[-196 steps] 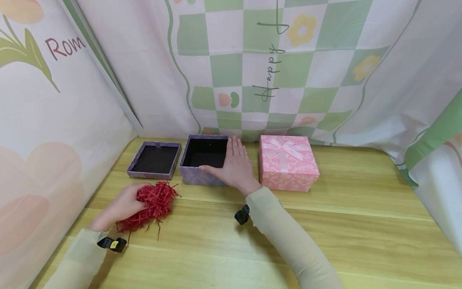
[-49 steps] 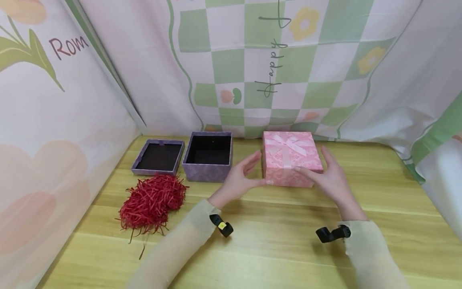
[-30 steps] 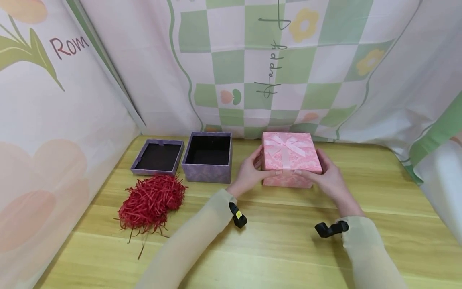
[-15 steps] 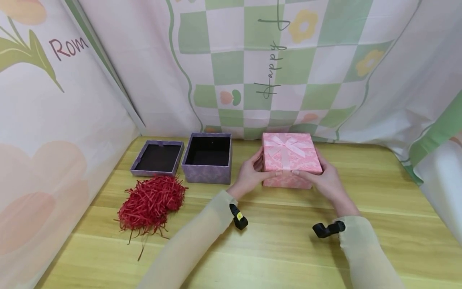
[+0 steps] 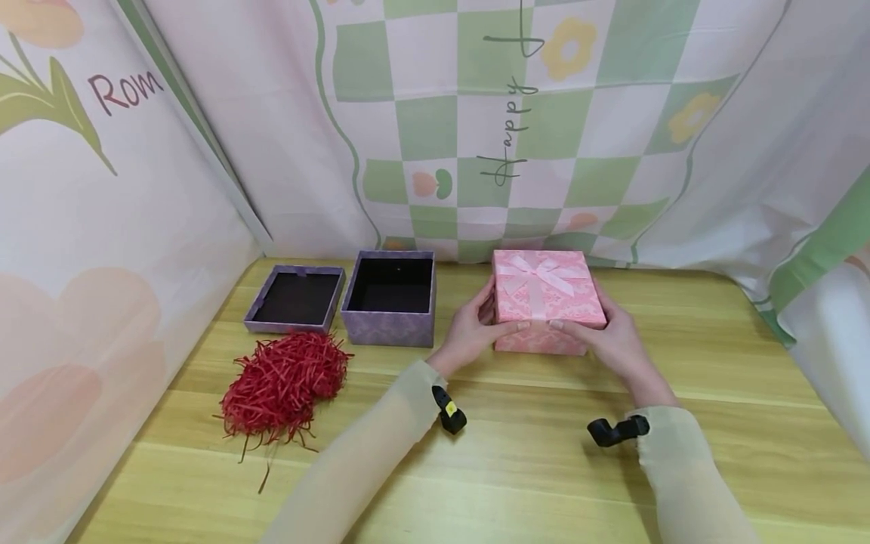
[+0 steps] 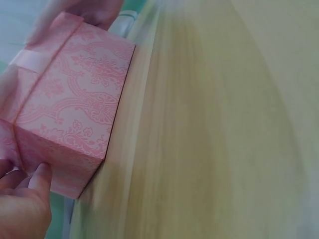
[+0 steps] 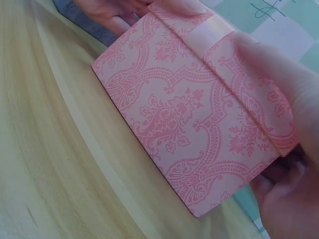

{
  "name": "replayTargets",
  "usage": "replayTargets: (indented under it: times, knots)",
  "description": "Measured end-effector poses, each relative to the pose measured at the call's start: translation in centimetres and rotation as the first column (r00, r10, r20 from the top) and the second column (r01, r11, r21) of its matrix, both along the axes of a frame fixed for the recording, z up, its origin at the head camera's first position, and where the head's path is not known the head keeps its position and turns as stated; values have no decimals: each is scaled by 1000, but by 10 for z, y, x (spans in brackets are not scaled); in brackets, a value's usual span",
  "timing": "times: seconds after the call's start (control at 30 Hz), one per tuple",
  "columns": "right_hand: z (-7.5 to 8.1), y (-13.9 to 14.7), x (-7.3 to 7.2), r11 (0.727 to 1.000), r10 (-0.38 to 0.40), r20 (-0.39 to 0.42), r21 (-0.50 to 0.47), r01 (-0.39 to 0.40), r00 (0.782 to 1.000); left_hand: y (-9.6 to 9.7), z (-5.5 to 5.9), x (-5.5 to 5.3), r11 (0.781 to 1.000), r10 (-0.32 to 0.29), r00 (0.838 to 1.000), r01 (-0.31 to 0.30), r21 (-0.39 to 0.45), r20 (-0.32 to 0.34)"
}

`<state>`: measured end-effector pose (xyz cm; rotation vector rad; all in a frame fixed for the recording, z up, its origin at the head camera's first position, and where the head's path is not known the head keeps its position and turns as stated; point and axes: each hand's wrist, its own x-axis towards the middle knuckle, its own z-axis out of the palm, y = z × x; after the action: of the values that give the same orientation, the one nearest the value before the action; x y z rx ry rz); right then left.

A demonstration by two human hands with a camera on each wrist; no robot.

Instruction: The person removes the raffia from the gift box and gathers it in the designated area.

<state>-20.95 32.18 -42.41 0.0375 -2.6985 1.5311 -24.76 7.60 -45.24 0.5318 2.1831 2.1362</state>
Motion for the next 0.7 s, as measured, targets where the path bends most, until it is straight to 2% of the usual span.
replayTargets:
  times: [0.3, 0.7]
  knots:
    - [1, 1, 0, 1000, -10, -7, 23, 10, 1000, 0, -1, 1, 999, 14, 1000, -14, -31, -8]
    - [-1, 2, 0, 1000, -12, -13, -3, 12, 1000, -2, 0, 2, 997, 26, 999, -29, -72, -32]
